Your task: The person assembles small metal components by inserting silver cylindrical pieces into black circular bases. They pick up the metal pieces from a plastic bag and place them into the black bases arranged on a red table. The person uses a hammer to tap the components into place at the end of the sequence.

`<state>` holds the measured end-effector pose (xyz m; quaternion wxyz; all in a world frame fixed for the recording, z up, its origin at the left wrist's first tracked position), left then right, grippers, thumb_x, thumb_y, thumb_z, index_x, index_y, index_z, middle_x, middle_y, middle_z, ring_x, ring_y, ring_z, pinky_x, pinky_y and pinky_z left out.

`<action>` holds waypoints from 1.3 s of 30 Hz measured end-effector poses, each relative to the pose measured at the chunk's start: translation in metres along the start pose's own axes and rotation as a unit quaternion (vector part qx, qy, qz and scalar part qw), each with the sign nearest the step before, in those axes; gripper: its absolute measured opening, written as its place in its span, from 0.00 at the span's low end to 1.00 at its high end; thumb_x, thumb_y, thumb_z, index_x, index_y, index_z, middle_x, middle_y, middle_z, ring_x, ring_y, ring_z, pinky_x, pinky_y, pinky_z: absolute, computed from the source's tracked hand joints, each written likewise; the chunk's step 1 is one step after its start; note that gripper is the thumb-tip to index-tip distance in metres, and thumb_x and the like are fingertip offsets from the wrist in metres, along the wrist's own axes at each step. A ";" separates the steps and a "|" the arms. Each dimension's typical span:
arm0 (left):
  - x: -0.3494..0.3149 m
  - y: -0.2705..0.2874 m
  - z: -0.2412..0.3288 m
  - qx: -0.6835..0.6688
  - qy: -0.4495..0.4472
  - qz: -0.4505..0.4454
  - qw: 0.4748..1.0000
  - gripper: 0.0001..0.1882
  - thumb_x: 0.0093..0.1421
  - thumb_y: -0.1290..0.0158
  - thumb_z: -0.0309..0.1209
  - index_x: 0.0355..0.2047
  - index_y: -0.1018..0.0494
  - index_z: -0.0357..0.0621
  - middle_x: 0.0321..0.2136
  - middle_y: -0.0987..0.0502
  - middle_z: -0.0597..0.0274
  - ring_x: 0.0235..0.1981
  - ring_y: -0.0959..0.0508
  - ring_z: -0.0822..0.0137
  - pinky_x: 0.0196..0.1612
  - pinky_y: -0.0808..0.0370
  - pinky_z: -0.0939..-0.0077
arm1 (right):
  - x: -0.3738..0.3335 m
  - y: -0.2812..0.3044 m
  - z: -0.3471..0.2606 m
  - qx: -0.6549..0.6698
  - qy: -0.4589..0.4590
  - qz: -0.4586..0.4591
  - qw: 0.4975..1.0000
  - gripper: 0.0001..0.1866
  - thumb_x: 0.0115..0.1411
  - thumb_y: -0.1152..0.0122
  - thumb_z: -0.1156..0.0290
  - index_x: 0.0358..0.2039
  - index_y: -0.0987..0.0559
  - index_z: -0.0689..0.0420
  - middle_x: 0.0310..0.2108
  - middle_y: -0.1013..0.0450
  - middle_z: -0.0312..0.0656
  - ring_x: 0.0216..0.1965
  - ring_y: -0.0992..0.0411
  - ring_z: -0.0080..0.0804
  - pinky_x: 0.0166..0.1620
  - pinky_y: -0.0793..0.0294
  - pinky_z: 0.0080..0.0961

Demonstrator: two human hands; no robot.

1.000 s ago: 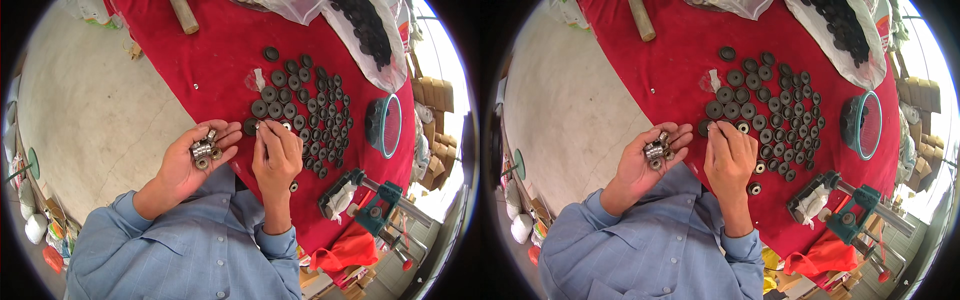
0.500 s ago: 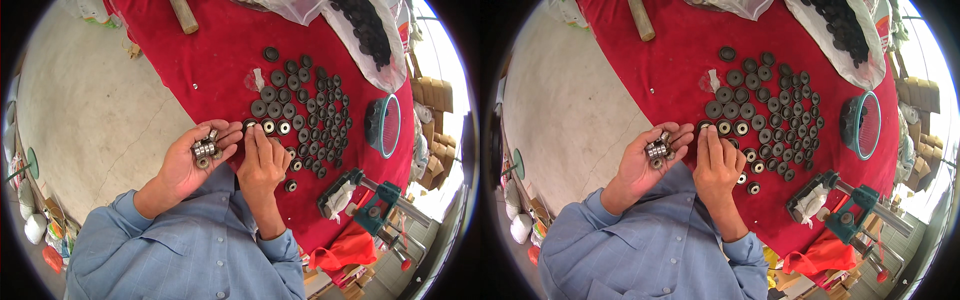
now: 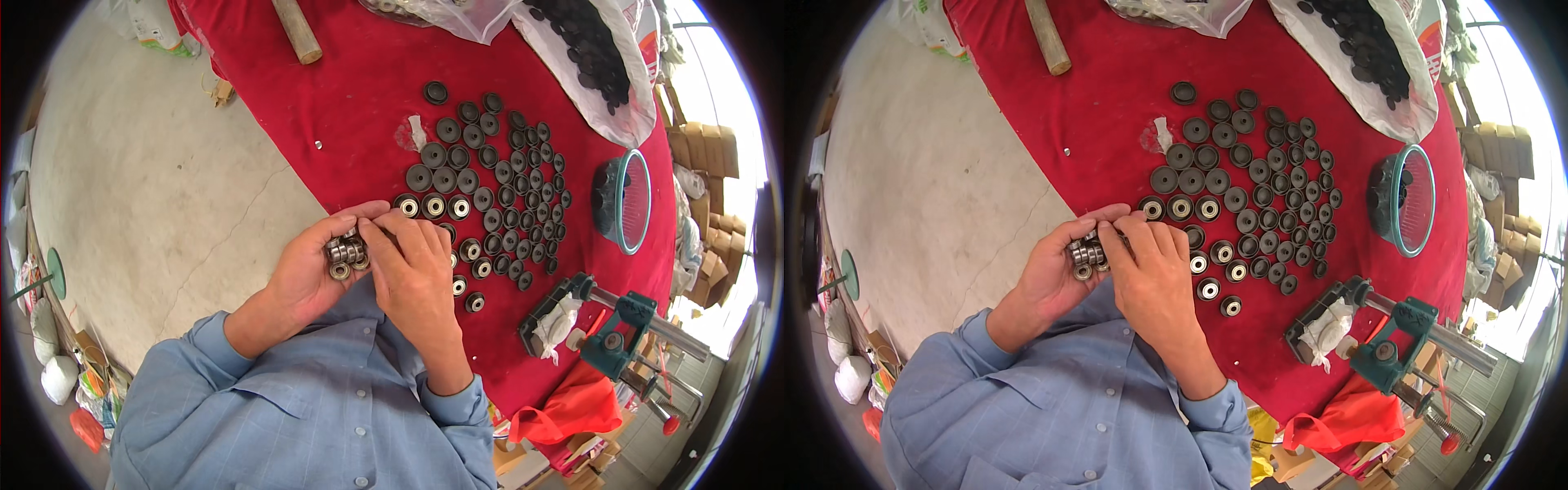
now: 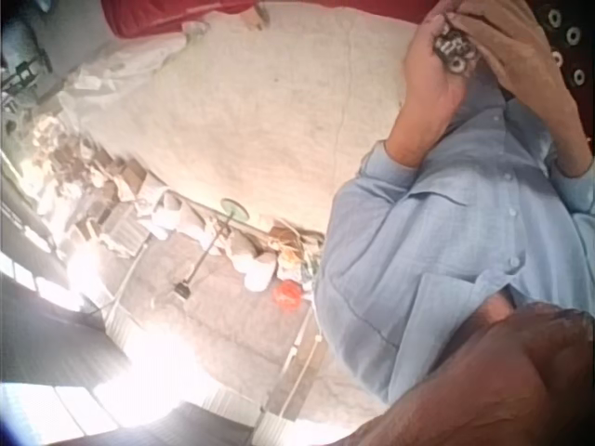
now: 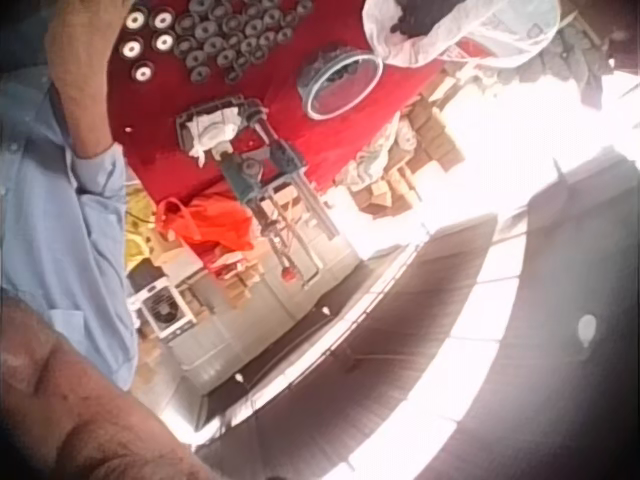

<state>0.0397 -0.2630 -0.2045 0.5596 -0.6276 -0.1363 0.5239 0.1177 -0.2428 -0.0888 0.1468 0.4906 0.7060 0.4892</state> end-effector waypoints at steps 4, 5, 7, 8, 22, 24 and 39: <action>-0.001 -0.003 0.001 0.011 -0.004 0.015 1.000 0.25 0.75 0.57 0.36 0.66 0.31 0.34 0.64 0.24 0.49 0.62 0.21 0.58 0.63 0.22 0.61 | -0.006 -0.001 0.001 -0.015 -0.009 -0.003 1.000 0.19 0.57 0.37 0.75 0.50 0.17 0.60 0.46 0.25 0.41 0.45 0.26 0.40 0.49 0.29 0.38; -0.001 -0.004 0.001 0.010 -0.001 0.014 1.000 0.25 0.75 0.57 0.36 0.66 0.31 0.34 0.64 0.24 0.49 0.62 0.21 0.58 0.62 0.22 0.61 | -0.007 0.000 0.001 -0.023 -0.024 -0.014 0.999 0.19 0.57 0.37 0.76 0.50 0.17 0.60 0.45 0.25 0.41 0.45 0.26 0.40 0.49 0.29 0.38; -0.002 -0.006 0.000 0.007 0.005 0.011 1.000 0.25 0.75 0.57 0.36 0.65 0.31 0.33 0.64 0.25 0.48 0.62 0.22 0.58 0.62 0.21 0.61 | -0.008 0.001 0.007 0.002 -0.053 -0.014 0.998 0.17 0.57 0.36 0.77 0.49 0.17 0.59 0.44 0.25 0.41 0.43 0.25 0.41 0.48 0.27 0.39; -0.001 -0.006 -0.002 -0.017 0.007 -0.004 1.000 0.24 0.75 0.57 0.35 0.65 0.31 0.32 0.64 0.25 0.47 0.62 0.22 0.57 0.63 0.22 0.60 | -0.008 0.003 0.012 0.036 -0.067 -0.003 0.997 0.16 0.58 0.35 0.78 0.48 0.17 0.59 0.43 0.25 0.41 0.42 0.25 0.41 0.47 0.26 0.39; 0.003 0.002 -0.002 -0.110 0.026 -0.023 0.993 0.20 0.76 0.56 0.34 0.56 0.27 0.28 0.62 0.26 0.34 0.64 0.24 0.43 0.67 0.24 0.53 | 0.023 0.009 0.065 -0.094 -0.051 0.151 0.983 0.11 0.59 0.33 0.81 0.43 0.17 0.61 0.44 0.22 0.43 0.41 0.22 0.43 0.43 0.21 0.37; 0.003 0.001 -0.001 -0.105 0.026 -0.029 0.994 0.20 0.76 0.56 0.34 0.55 0.27 0.28 0.61 0.25 0.34 0.63 0.23 0.43 0.67 0.23 0.54 | 0.022 0.006 0.062 -0.100 -0.053 0.132 0.985 0.12 0.58 0.34 0.81 0.43 0.17 0.62 0.46 0.22 0.43 0.43 0.23 0.43 0.46 0.22 0.37; 0.001 0.002 -0.003 -0.077 0.021 0.005 0.997 0.19 0.75 0.56 0.35 0.54 0.26 0.30 0.61 0.25 0.36 0.64 0.23 0.45 0.65 0.22 0.52 | 0.007 -0.002 0.041 -0.221 -0.053 0.125 0.966 0.16 0.57 0.37 0.75 0.47 0.14 0.62 0.52 0.20 0.39 0.46 0.23 0.36 0.51 0.28 0.38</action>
Point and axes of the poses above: each hand's wrist, its own x-axis towards the middle knuckle, its own y-axis out of the back of the hand, z = x × y, the point moved 10 cm from there along x, towards the middle knuckle
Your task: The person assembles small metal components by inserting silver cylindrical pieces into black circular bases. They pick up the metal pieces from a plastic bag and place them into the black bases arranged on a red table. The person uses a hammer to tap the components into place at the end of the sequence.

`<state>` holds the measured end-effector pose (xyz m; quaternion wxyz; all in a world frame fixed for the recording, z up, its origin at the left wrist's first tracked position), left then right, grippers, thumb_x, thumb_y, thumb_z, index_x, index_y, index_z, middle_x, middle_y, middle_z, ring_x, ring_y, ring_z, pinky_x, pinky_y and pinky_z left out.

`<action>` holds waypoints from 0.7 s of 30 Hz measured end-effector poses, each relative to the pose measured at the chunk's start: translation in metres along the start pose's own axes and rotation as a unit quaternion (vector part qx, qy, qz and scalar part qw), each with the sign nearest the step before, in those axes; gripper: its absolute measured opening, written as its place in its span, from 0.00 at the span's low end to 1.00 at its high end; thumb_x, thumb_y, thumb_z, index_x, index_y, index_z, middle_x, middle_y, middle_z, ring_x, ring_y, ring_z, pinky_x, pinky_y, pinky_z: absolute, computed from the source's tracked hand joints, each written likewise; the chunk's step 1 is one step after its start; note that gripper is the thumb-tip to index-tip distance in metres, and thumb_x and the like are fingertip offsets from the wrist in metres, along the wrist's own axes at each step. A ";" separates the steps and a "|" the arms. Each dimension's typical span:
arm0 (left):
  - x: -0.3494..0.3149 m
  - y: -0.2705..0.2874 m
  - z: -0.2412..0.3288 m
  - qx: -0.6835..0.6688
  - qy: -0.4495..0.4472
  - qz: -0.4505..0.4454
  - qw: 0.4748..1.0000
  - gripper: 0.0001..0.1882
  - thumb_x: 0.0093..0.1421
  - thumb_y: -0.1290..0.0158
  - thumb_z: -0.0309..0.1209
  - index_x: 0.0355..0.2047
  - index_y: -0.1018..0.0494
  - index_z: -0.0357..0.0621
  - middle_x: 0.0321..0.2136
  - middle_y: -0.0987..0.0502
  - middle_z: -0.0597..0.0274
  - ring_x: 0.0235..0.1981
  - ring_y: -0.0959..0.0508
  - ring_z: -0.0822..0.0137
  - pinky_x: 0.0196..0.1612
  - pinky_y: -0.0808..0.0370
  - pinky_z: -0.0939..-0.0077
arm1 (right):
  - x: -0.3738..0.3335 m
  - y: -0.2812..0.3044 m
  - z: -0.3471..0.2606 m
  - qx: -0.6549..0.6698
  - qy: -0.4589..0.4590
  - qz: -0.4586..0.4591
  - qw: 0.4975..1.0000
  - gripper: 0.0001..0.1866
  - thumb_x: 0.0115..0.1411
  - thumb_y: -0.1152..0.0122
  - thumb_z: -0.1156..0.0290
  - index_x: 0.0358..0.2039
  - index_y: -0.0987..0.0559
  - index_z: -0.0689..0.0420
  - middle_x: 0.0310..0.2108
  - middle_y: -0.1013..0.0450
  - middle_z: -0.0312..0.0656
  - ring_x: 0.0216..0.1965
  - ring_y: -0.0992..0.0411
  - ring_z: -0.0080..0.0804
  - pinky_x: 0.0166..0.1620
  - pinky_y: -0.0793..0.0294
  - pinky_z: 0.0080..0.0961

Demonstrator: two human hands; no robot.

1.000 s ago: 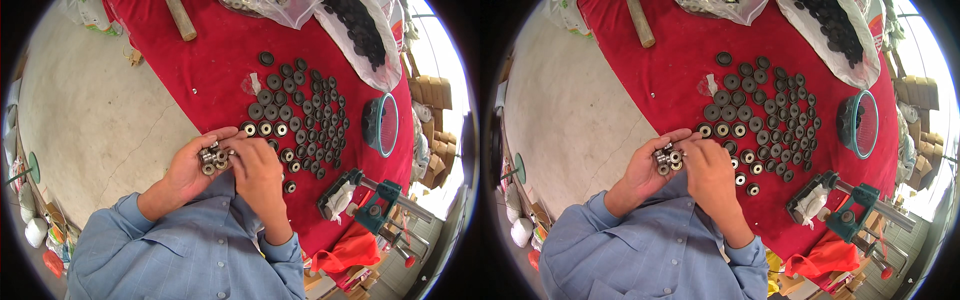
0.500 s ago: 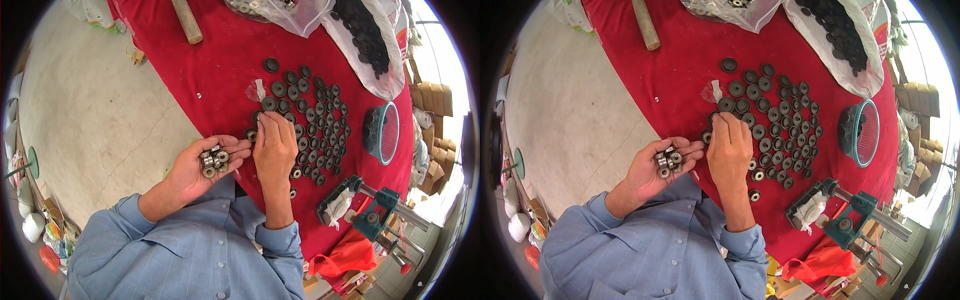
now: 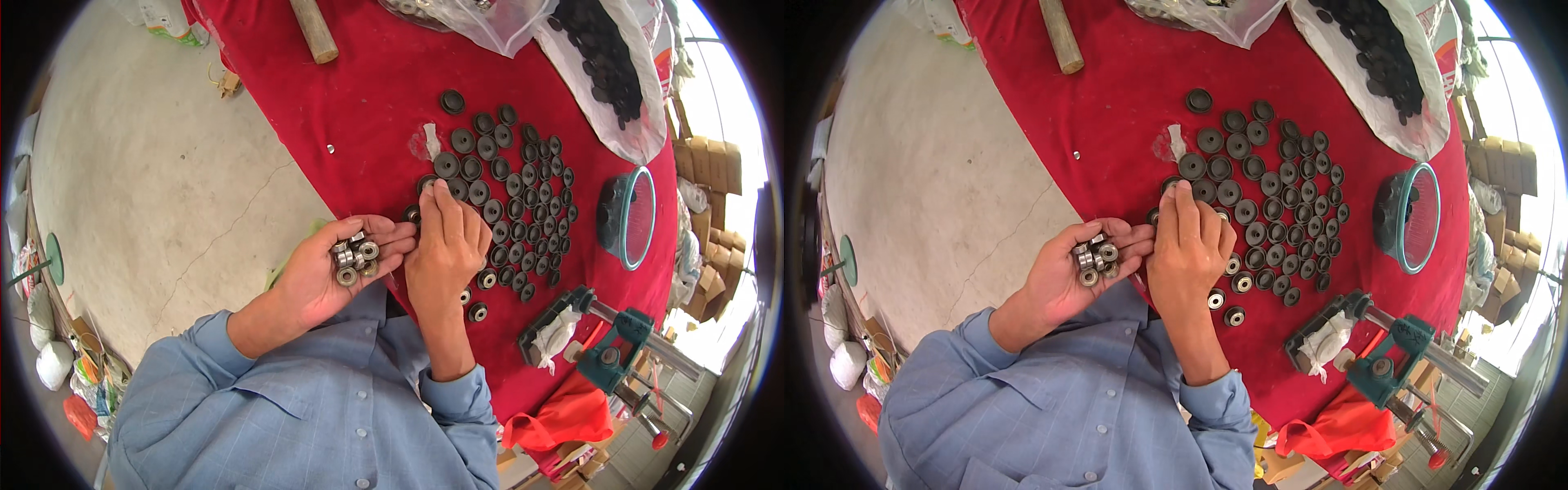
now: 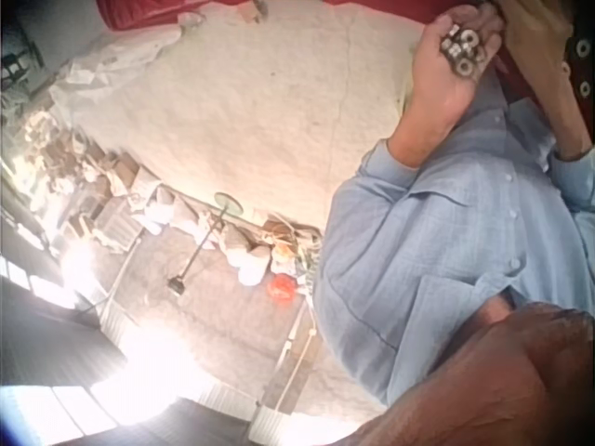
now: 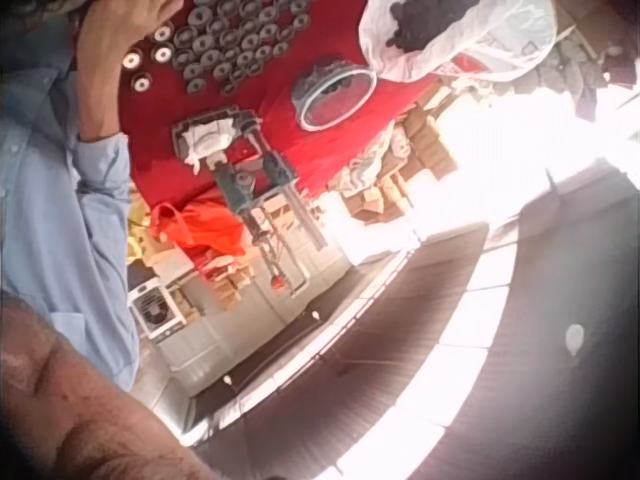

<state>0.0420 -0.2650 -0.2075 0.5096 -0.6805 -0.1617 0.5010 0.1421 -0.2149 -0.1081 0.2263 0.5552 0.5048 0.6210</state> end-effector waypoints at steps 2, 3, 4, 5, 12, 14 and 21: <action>0.000 -0.003 0.000 -0.001 -0.002 -0.003 1.000 0.20 0.76 0.56 0.35 0.55 0.26 0.30 0.63 0.26 0.37 0.65 0.24 0.46 0.67 0.24 0.53 | 0.004 0.001 0.002 0.006 -0.009 -0.007 1.000 0.17 0.57 0.37 0.76 0.47 0.14 0.60 0.52 0.19 0.38 0.47 0.23 0.36 0.52 0.30 0.36; 0.001 -0.003 0.002 -0.003 -0.004 -0.003 1.000 0.20 0.76 0.57 0.35 0.56 0.27 0.29 0.64 0.26 0.38 0.65 0.24 0.47 0.68 0.25 0.53 | 0.006 0.002 0.004 0.014 -0.014 -0.014 1.000 0.18 0.57 0.37 0.77 0.48 0.14 0.58 0.52 0.19 0.37 0.47 0.23 0.36 0.54 0.30 0.35; 0.002 -0.004 0.004 -0.003 -0.008 -0.005 1.000 0.21 0.76 0.57 0.34 0.57 0.27 0.29 0.64 0.27 0.38 0.66 0.24 0.48 0.69 0.26 0.53 | 0.009 0.001 0.006 0.023 -0.018 -0.018 0.999 0.19 0.56 0.37 0.78 0.49 0.13 0.57 0.52 0.19 0.37 0.48 0.23 0.37 0.55 0.31 0.34; 0.002 -0.007 0.004 0.000 -0.009 -0.009 1.000 0.21 0.76 0.57 0.35 0.58 0.28 0.29 0.65 0.27 0.39 0.66 0.25 0.48 0.69 0.26 0.53 | 0.007 0.002 0.007 0.027 -0.007 -0.007 1.000 0.17 0.57 0.36 0.76 0.48 0.15 0.59 0.51 0.20 0.40 0.48 0.23 0.35 0.53 0.29 0.39; 0.001 -0.015 0.006 -0.009 -0.048 -0.041 0.998 0.22 0.75 0.60 0.33 0.59 0.29 0.27 0.68 0.32 0.35 0.70 0.30 0.45 0.73 0.32 0.50 | -0.013 0.035 -0.006 0.380 -0.108 -0.094 0.914 0.19 0.58 0.31 0.79 0.51 0.18 0.60 0.49 0.22 0.45 0.46 0.22 0.43 0.47 0.23 0.39; 0.002 -0.017 0.005 -0.027 -0.055 -0.059 0.996 0.22 0.74 0.61 0.31 0.58 0.29 0.26 0.68 0.33 0.33 0.71 0.33 0.43 0.75 0.35 0.49 | -0.024 0.035 -0.018 0.329 -0.061 -0.097 0.937 0.20 0.57 0.28 0.77 0.51 0.19 0.60 0.46 0.22 0.45 0.43 0.22 0.44 0.46 0.23 0.38; 0.005 -0.011 0.003 -0.055 -0.053 -0.076 0.994 0.21 0.74 0.60 0.32 0.56 0.28 0.26 0.67 0.32 0.33 0.71 0.33 0.42 0.73 0.32 0.49 | -0.033 0.023 -0.017 0.323 -0.087 -0.070 0.940 0.19 0.54 0.27 0.77 0.47 0.20 0.58 0.43 0.22 0.45 0.41 0.22 0.45 0.45 0.21 0.39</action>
Point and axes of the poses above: each hand's wrist, its own x-axis towards the middle knuckle, its own y-axis out of the back of the hand, z = x × y, the point moved 10 cm from there along x, towards the middle knuckle
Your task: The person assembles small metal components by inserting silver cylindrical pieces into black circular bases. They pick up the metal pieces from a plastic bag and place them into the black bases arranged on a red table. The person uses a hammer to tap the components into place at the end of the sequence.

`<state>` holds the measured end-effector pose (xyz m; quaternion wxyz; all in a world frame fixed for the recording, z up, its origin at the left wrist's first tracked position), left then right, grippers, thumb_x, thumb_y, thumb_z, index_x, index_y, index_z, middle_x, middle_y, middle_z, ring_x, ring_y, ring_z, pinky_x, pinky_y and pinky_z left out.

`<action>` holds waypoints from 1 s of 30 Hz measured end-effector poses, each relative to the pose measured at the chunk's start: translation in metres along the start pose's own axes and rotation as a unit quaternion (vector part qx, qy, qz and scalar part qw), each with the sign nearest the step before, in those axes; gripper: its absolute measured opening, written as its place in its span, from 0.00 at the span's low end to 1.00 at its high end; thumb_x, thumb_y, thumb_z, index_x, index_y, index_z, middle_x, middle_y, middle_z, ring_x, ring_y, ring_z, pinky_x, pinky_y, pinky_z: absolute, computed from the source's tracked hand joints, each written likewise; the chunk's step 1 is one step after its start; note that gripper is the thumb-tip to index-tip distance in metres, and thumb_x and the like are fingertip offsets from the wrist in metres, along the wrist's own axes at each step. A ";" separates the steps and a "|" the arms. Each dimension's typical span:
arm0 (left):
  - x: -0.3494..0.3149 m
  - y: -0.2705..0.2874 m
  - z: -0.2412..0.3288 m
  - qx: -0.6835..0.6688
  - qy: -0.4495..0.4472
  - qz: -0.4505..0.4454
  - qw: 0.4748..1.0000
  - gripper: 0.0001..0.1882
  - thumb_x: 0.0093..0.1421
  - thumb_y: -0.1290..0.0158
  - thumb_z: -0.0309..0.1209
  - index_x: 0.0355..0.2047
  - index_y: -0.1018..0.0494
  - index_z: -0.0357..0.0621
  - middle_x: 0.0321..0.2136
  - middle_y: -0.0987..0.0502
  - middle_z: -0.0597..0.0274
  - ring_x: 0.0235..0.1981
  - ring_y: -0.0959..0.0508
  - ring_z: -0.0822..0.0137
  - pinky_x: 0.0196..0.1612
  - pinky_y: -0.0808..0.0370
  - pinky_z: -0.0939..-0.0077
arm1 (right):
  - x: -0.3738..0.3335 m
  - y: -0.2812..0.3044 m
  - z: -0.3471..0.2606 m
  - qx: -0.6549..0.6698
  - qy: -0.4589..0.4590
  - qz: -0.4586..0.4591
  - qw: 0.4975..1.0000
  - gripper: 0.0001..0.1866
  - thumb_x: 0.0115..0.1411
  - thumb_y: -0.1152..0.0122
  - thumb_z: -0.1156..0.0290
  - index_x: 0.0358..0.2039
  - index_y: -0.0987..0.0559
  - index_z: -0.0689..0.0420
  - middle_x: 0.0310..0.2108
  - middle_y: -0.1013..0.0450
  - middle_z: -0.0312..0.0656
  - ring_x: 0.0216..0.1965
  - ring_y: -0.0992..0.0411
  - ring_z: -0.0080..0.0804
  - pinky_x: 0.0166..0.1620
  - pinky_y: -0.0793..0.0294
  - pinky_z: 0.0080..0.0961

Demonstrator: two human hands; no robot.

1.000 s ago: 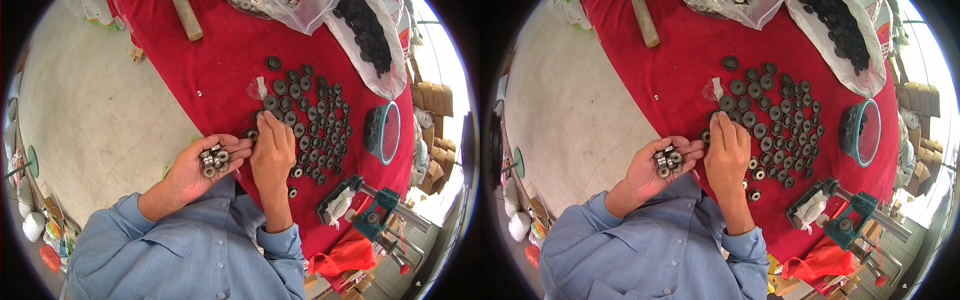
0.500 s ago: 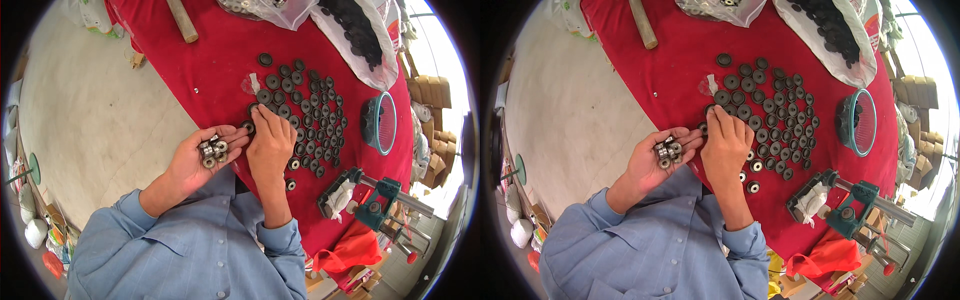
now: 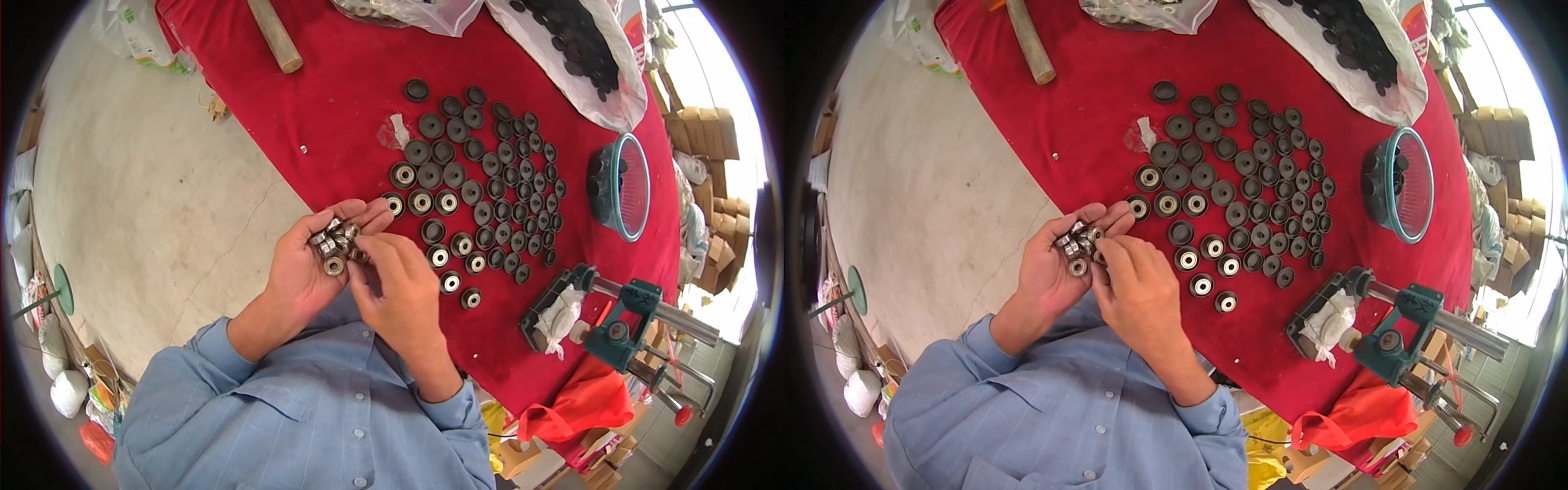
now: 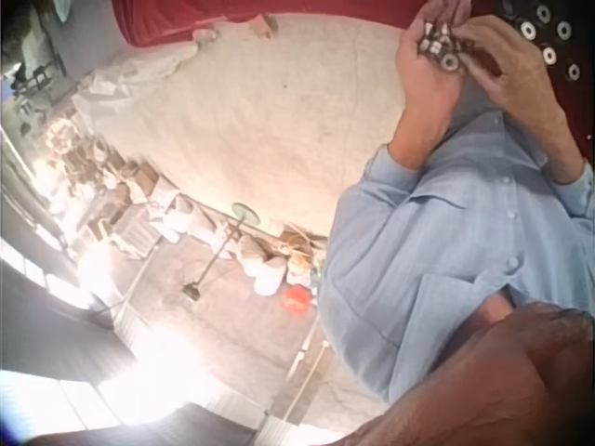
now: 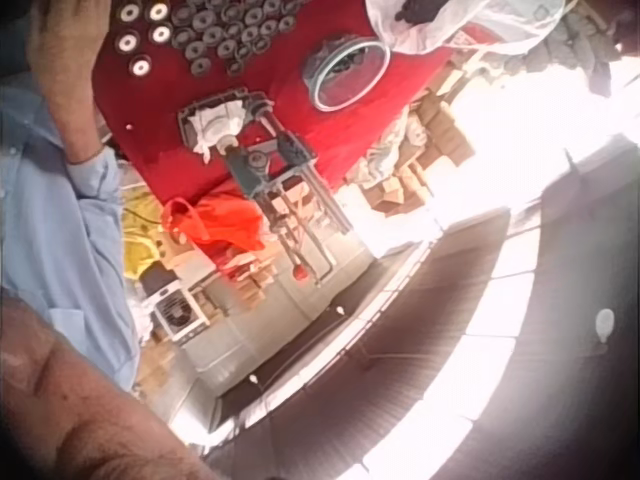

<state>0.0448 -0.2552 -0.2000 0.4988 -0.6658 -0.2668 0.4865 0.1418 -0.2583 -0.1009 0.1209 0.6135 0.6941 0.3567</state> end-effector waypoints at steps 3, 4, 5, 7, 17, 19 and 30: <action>-0.003 -0.002 0.000 -0.023 0.017 0.009 1.000 0.21 0.75 0.59 0.33 0.57 0.28 0.27 0.67 0.32 0.33 0.71 0.32 0.43 0.71 0.29 0.49 | 0.022 0.035 0.016 -0.030 -0.009 0.072 0.997 0.15 0.55 0.28 0.80 0.43 0.20 0.58 0.41 0.21 0.45 0.42 0.21 0.46 0.42 0.19 0.39; -0.002 -0.003 -0.001 -0.019 0.017 0.012 1.000 0.22 0.75 0.60 0.33 0.57 0.29 0.26 0.68 0.32 0.33 0.71 0.32 0.43 0.71 0.29 0.50 | 0.030 0.045 0.028 -0.048 -0.027 0.097 0.994 0.13 0.56 0.28 0.80 0.42 0.19 0.58 0.41 0.21 0.45 0.42 0.21 0.45 0.43 0.20 0.40; -0.002 -0.003 -0.002 -0.014 0.018 0.016 1.000 0.22 0.75 0.60 0.33 0.58 0.29 0.26 0.68 0.32 0.33 0.71 0.32 0.44 0.71 0.29 0.51 | 0.037 0.053 0.039 -0.065 -0.045 0.124 0.989 0.12 0.57 0.28 0.79 0.41 0.19 0.58 0.41 0.21 0.45 0.42 0.21 0.44 0.44 0.21 0.40; -0.002 -0.002 -0.002 -0.004 0.022 0.015 1.000 0.22 0.75 0.60 0.33 0.58 0.29 0.26 0.68 0.32 0.33 0.71 0.31 0.44 0.71 0.29 0.52 | 0.050 0.052 0.055 -0.119 -0.026 0.126 0.985 0.10 0.58 0.28 0.78 0.40 0.18 0.57 0.41 0.21 0.43 0.42 0.22 0.43 0.46 0.23 0.40; -0.003 0.002 -0.001 0.002 0.038 0.014 0.999 0.21 0.76 0.59 0.34 0.57 0.27 0.27 0.68 0.32 0.34 0.71 0.31 0.44 0.72 0.30 0.53 | 0.051 0.028 0.057 -0.222 0.042 0.077 0.971 0.13 0.59 0.32 0.77 0.46 0.15 0.59 0.46 0.22 0.38 0.45 0.24 0.38 0.50 0.29 0.38; -0.003 0.001 -0.001 0.004 0.040 0.017 0.999 0.21 0.76 0.59 0.34 0.57 0.27 0.27 0.68 0.32 0.35 0.71 0.31 0.44 0.72 0.30 0.53 | 0.044 0.026 0.049 -0.267 0.044 0.063 0.961 0.16 0.58 0.34 0.78 0.48 0.15 0.60 0.48 0.23 0.38 0.47 0.25 0.38 0.52 0.30 0.40; -0.002 -0.007 -0.002 0.026 0.036 0.008 0.999 0.23 0.75 0.61 0.33 0.61 0.30 0.27 0.69 0.32 0.36 0.71 0.32 0.45 0.73 0.31 0.52 | 0.037 0.035 0.040 -0.298 0.033 0.092 0.950 0.21 0.55 0.35 0.79 0.51 0.16 0.57 0.51 0.23 0.37 0.50 0.26 0.38 0.56 0.32 0.39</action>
Point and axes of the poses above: each hand's wrist, its own x-axis towards the middle knuckle, its own y-axis out of the back of the hand, z = x × y, the point moved 10 cm from there along x, towards the middle knuckle
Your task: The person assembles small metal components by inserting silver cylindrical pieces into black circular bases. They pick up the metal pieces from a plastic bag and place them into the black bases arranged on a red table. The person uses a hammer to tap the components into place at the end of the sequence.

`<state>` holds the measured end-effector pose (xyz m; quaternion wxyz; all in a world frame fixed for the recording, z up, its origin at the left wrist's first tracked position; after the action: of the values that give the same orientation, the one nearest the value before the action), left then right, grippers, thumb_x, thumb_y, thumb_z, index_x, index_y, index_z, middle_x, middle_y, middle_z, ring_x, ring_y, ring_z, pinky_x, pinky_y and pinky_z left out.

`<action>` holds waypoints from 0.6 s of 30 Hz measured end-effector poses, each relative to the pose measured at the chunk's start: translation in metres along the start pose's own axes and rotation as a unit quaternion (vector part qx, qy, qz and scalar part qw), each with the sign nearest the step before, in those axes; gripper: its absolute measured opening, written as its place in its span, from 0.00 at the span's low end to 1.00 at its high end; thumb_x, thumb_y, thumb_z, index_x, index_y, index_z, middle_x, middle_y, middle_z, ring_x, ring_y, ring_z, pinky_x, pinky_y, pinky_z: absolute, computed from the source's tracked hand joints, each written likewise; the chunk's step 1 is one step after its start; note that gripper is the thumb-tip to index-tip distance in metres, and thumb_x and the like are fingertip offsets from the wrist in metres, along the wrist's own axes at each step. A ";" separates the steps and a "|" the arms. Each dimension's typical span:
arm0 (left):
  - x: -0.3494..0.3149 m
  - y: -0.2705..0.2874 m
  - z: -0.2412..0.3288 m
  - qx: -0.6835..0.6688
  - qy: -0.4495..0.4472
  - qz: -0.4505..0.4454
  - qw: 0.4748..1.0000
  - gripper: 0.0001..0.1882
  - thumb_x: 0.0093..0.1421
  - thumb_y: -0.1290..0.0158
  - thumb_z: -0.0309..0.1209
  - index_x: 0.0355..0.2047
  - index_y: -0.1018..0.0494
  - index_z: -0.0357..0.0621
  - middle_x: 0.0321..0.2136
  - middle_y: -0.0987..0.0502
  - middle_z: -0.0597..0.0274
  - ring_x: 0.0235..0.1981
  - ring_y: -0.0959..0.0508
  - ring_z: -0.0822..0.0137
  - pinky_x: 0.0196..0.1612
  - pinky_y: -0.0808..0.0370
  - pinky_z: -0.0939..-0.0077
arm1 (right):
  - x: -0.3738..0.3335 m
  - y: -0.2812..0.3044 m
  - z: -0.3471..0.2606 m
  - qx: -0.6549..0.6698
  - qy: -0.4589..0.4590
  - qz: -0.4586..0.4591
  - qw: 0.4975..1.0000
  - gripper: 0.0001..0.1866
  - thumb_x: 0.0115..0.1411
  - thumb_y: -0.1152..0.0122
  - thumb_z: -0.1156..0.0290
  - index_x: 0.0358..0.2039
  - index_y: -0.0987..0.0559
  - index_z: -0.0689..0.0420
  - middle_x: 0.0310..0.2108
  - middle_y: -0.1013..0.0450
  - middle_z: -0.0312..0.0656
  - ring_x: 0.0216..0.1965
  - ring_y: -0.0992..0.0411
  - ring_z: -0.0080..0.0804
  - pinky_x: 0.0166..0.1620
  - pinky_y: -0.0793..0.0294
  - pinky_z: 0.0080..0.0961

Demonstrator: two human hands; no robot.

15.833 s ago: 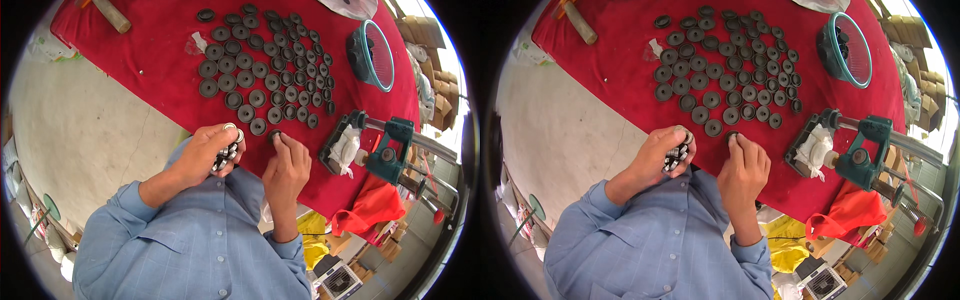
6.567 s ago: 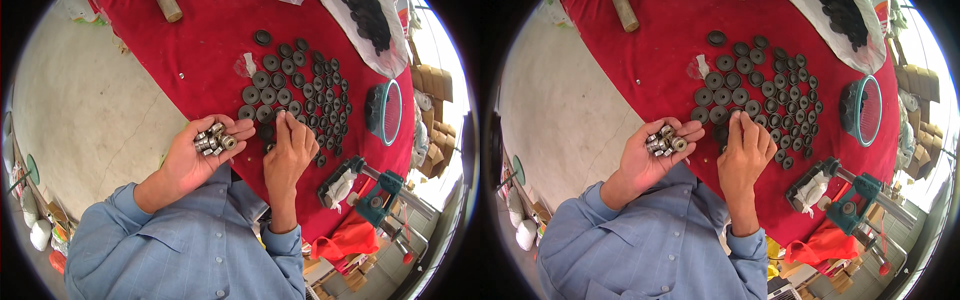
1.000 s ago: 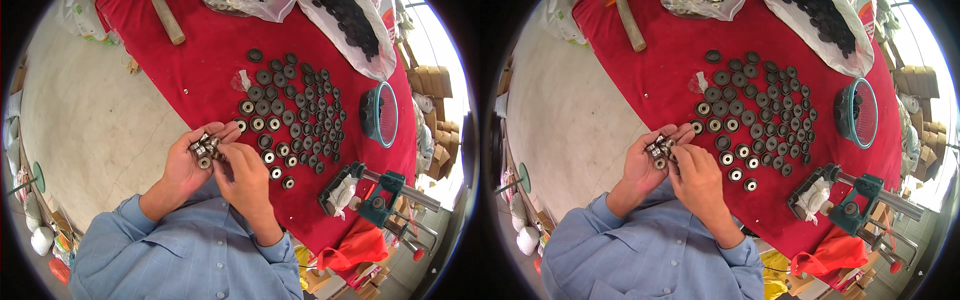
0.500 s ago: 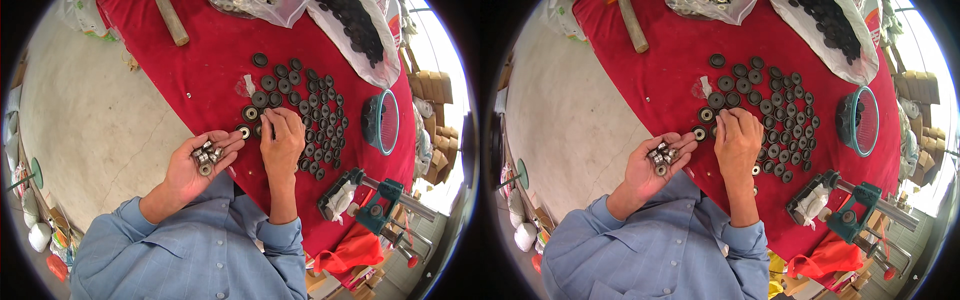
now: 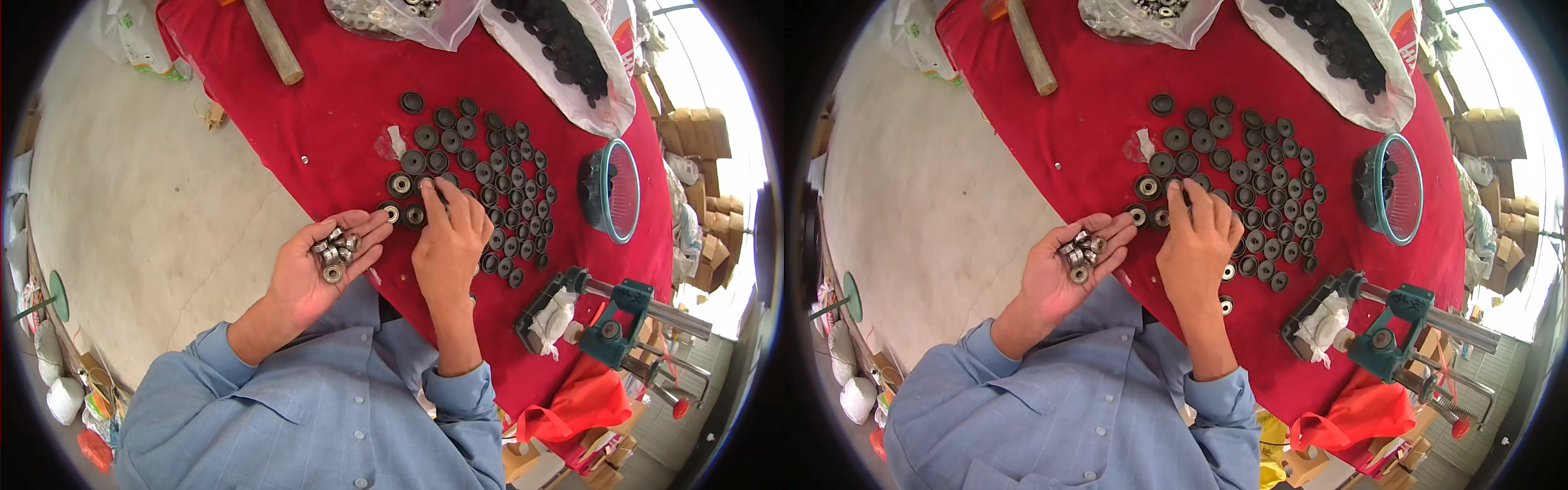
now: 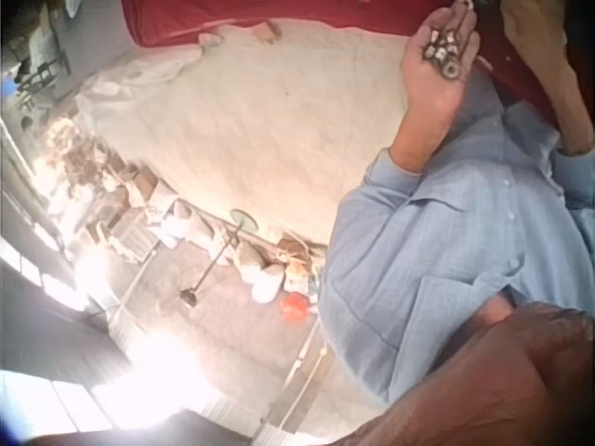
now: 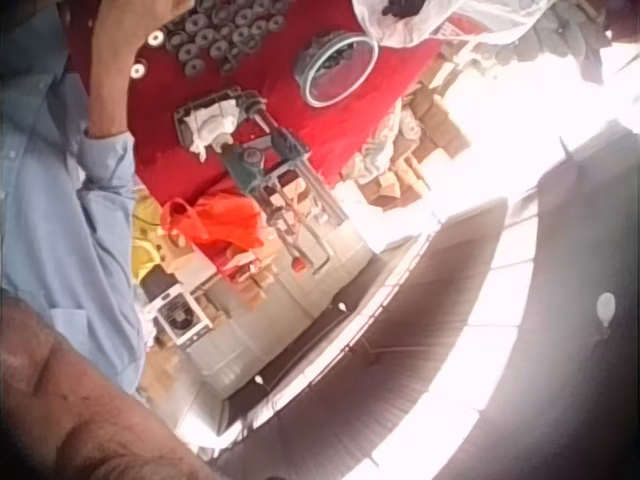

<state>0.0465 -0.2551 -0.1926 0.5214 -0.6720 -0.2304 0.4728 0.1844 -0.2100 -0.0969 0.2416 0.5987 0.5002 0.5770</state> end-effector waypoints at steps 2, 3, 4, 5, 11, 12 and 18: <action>-0.002 -0.003 -0.002 0.013 -0.004 0.007 1.000 0.24 0.75 0.62 0.33 0.63 0.31 0.27 0.69 0.32 0.36 0.71 0.32 0.45 0.74 0.33 0.52 | -0.005 0.016 0.003 0.079 -0.026 0.038 0.996 0.21 0.55 0.35 0.79 0.51 0.16 0.57 0.52 0.23 0.38 0.50 0.26 0.39 0.54 0.31 0.39; -0.003 -0.001 -0.001 0.022 -0.009 0.006 1.000 0.25 0.75 0.63 0.33 0.63 0.31 0.28 0.69 0.32 0.37 0.71 0.31 0.46 0.74 0.33 0.52 | -0.009 0.015 -0.006 0.144 -0.008 0.005 0.989 0.21 0.55 0.35 0.79 0.52 0.17 0.57 0.52 0.23 0.39 0.49 0.26 0.40 0.53 0.30 0.40; -0.003 0.001 -0.001 0.031 -0.011 0.005 0.999 0.25 0.75 0.63 0.33 0.64 0.32 0.28 0.68 0.31 0.37 0.71 0.31 0.47 0.74 0.34 0.51 | -0.017 0.015 -0.017 0.207 0.007 -0.026 0.978 0.21 0.55 0.34 0.78 0.52 0.17 0.57 0.52 0.23 0.40 0.48 0.25 0.40 0.52 0.29 0.40; -0.001 -0.001 -0.001 0.041 -0.011 -0.002 0.999 0.25 0.75 0.63 0.33 0.64 0.32 0.28 0.68 0.31 0.38 0.70 0.30 0.47 0.74 0.34 0.51 | -0.021 0.017 -0.028 0.265 0.024 -0.054 0.962 0.22 0.55 0.34 0.78 0.52 0.18 0.58 0.52 0.24 0.40 0.47 0.25 0.41 0.51 0.29 0.40; -0.002 -0.007 -0.016 0.088 0.005 0.027 0.996 0.28 0.74 0.63 0.35 0.67 0.33 0.30 0.67 0.29 0.42 0.69 0.28 0.48 0.72 0.31 0.55 | -0.035 0.014 -0.056 0.263 0.069 -0.098 0.957 0.19 0.56 0.30 0.80 0.49 0.17 0.59 0.50 0.22 0.42 0.45 0.23 0.42 0.47 0.26 0.39; -0.001 -0.008 -0.017 0.092 0.009 0.022 0.995 0.28 0.74 0.63 0.35 0.67 0.33 0.31 0.67 0.29 0.42 0.68 0.28 0.49 0.72 0.31 0.55 | -0.034 0.015 -0.055 0.266 0.065 -0.100 0.957 0.18 0.56 0.30 0.80 0.48 0.17 0.59 0.49 0.22 0.42 0.45 0.23 0.42 0.47 0.26 0.39; 0.003 -0.002 -0.026 0.090 0.037 0.013 0.995 0.27 0.75 0.62 0.36 0.67 0.32 0.31 0.66 0.28 0.42 0.66 0.26 0.52 0.69 0.28 0.56 | -0.031 0.013 -0.044 0.309 0.037 -0.114 0.943 0.16 0.55 0.30 0.81 0.45 0.18 0.60 0.46 0.21 0.43 0.43 0.22 0.44 0.44 0.23 0.38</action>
<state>0.0713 -0.2645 -0.1913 0.5813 -0.6428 -0.1585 0.4731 0.1524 -0.2553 -0.0903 0.0899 0.5612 0.7274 0.3845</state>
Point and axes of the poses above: each hand's wrist, its own x-axis towards the middle knuckle, its own y-axis out of the back of the hand, z = x × y, the point moved 10 cm from there along x, towards the middle knuckle
